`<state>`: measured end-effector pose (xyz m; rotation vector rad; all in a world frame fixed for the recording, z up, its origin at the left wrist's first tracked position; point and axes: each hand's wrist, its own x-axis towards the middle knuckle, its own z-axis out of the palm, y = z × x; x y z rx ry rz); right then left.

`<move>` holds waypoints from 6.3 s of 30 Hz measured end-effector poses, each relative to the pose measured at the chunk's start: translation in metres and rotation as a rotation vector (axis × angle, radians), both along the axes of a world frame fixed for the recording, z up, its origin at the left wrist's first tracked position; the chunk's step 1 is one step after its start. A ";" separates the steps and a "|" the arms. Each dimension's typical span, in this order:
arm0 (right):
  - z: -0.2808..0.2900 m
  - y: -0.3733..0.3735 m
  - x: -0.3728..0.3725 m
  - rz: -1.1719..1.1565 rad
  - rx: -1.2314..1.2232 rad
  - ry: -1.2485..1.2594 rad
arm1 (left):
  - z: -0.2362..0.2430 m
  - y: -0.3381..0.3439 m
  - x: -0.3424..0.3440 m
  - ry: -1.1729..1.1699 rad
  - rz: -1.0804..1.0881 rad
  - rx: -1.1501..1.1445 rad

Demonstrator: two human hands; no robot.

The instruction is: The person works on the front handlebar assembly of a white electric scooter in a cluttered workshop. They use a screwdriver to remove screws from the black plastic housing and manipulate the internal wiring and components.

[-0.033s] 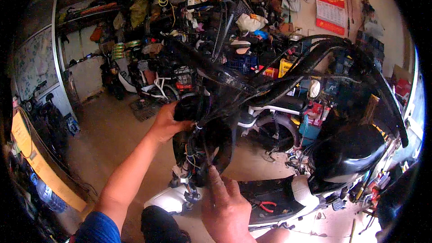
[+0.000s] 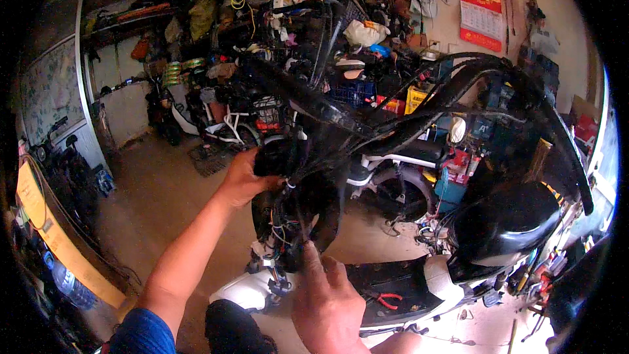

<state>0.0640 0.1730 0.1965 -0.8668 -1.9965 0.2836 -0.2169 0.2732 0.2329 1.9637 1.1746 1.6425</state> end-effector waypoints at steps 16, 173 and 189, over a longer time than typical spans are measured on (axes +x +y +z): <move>-0.021 0.006 -0.013 -0.018 0.096 0.108 | -0.005 0.004 -0.003 0.035 0.048 0.053; -0.059 -0.051 0.061 0.458 -0.659 0.630 | -0.037 -0.013 0.007 -0.166 0.125 0.246; -0.015 -0.047 -0.075 0.724 -0.975 0.747 | -0.109 -0.221 0.095 -0.146 0.506 0.094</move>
